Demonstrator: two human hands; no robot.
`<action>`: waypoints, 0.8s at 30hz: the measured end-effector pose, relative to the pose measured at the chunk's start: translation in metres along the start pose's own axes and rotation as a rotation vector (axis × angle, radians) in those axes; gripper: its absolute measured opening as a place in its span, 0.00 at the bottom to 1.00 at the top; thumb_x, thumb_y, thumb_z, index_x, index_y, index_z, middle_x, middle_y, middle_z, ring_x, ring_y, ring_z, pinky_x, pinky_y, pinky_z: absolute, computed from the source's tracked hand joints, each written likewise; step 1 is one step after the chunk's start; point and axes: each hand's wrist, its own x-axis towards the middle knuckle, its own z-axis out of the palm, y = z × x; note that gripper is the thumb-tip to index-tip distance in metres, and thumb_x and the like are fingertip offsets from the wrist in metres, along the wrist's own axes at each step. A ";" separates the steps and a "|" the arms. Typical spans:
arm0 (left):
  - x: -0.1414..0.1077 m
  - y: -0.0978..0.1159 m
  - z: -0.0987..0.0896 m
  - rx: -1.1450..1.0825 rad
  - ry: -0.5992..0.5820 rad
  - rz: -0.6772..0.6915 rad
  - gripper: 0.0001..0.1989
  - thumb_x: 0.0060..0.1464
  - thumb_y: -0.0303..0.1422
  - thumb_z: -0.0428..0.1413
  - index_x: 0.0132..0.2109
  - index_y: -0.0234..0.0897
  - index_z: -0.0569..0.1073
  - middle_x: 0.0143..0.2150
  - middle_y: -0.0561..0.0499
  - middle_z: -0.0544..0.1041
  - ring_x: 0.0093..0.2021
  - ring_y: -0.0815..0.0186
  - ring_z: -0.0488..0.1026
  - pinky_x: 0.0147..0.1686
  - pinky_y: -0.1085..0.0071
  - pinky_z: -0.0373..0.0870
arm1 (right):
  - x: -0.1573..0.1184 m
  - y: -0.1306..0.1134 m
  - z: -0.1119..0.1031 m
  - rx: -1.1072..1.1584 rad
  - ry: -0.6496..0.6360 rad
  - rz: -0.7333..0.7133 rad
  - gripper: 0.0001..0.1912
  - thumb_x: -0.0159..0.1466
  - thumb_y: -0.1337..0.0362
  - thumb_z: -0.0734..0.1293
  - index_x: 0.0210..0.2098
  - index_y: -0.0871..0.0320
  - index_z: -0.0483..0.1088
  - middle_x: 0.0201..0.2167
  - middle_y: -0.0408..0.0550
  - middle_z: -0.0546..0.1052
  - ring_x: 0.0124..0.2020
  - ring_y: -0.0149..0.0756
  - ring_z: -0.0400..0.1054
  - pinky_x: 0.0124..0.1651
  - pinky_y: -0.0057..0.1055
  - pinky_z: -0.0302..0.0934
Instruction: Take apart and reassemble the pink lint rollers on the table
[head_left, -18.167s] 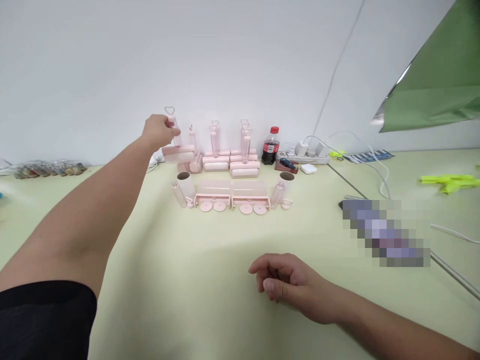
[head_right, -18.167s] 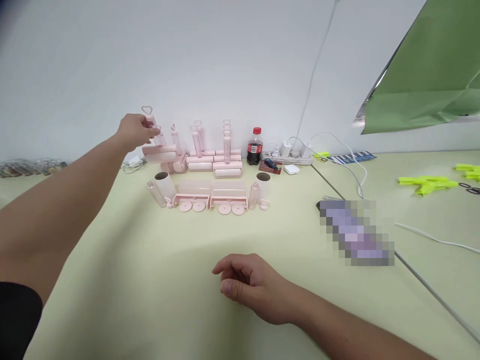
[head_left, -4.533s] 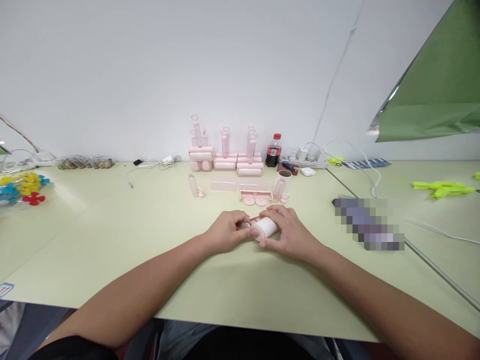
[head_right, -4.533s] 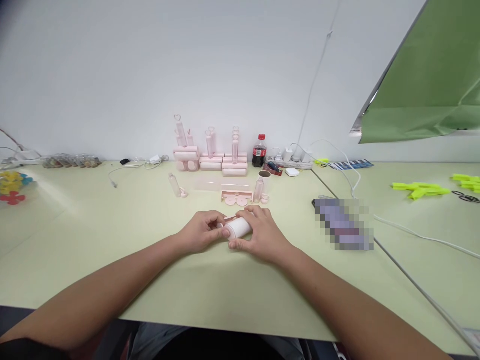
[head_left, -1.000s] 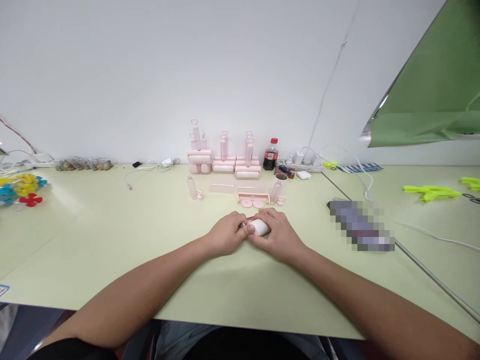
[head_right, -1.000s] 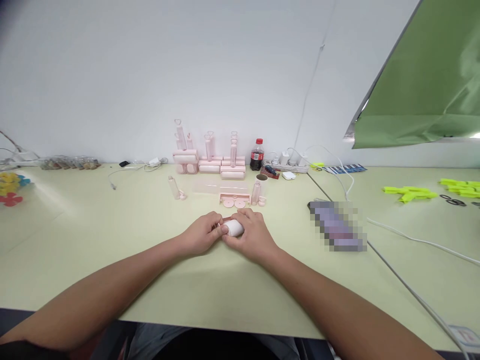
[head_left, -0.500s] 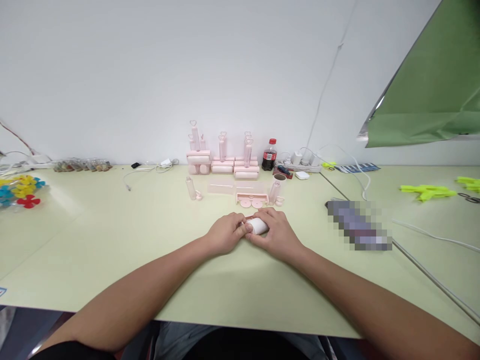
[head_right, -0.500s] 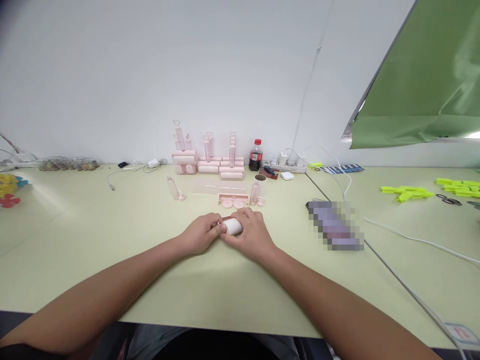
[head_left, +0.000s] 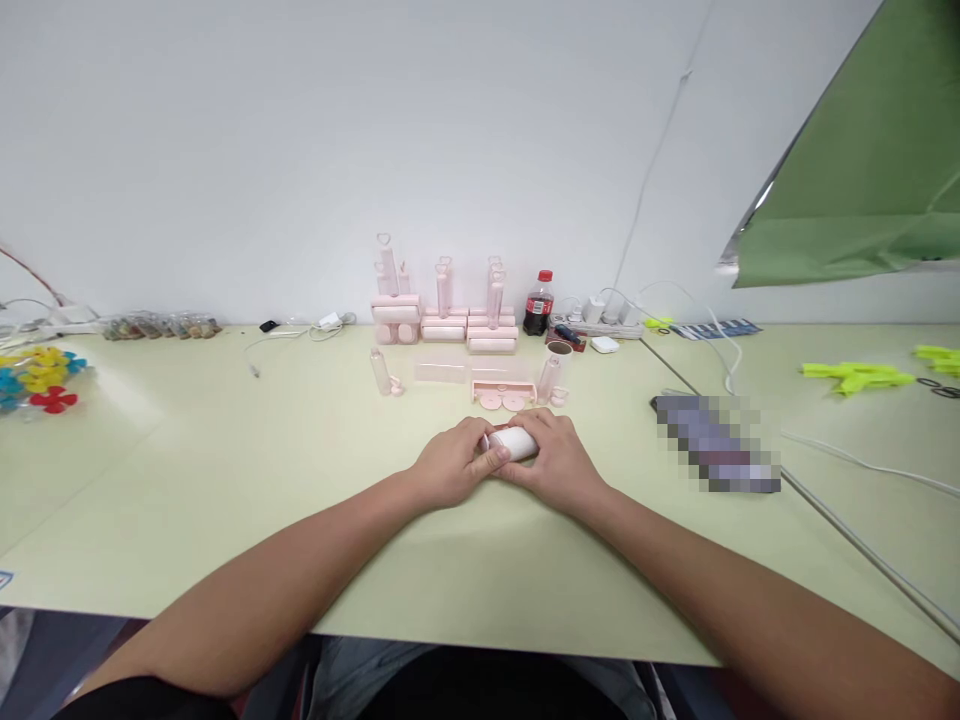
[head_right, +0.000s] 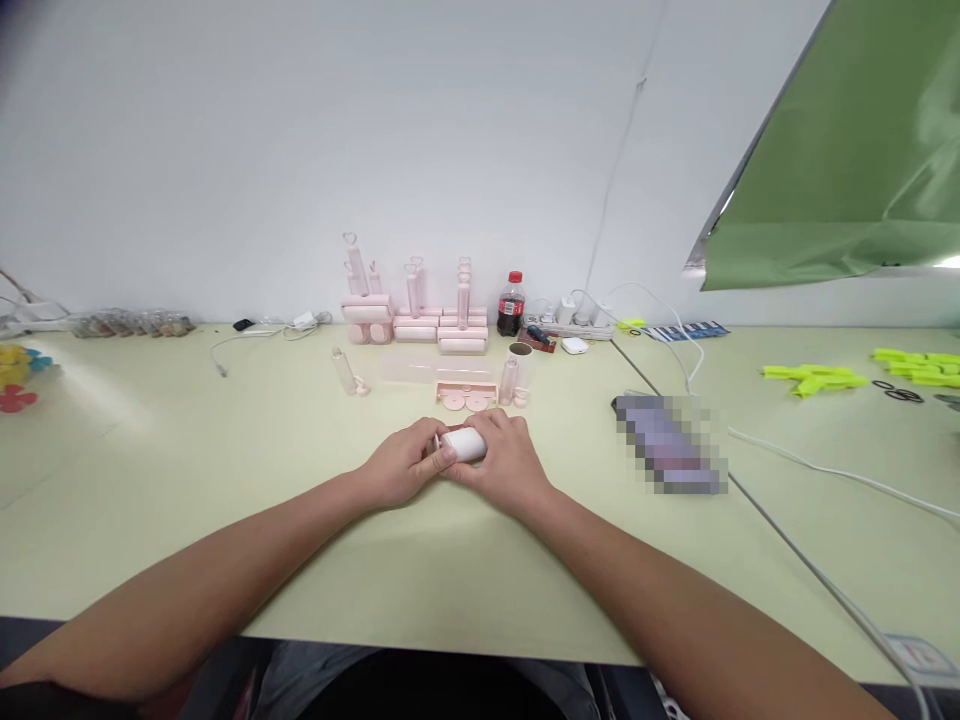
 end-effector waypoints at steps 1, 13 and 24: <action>0.000 -0.001 0.000 -0.021 0.002 -0.005 0.27 0.60 0.55 0.44 0.54 0.40 0.66 0.46 0.47 0.75 0.41 0.59 0.73 0.38 0.64 0.66 | 0.000 0.000 0.000 0.000 0.000 0.003 0.23 0.54 0.46 0.71 0.44 0.52 0.71 0.46 0.51 0.72 0.48 0.49 0.63 0.50 0.45 0.59; -0.005 0.008 0.001 0.016 -0.018 -0.083 0.47 0.53 0.61 0.48 0.70 0.37 0.49 0.63 0.38 0.67 0.56 0.45 0.70 0.52 0.54 0.66 | -0.002 0.000 0.000 0.042 -0.021 0.045 0.26 0.52 0.47 0.70 0.43 0.55 0.65 0.43 0.51 0.72 0.42 0.48 0.61 0.44 0.44 0.60; -0.004 0.007 0.003 0.080 -0.047 -0.048 0.43 0.58 0.59 0.43 0.70 0.35 0.49 0.68 0.39 0.60 0.62 0.47 0.64 0.56 0.53 0.64 | -0.002 0.004 0.004 -0.015 0.021 -0.048 0.25 0.54 0.51 0.69 0.47 0.56 0.66 0.47 0.53 0.73 0.46 0.49 0.64 0.48 0.46 0.59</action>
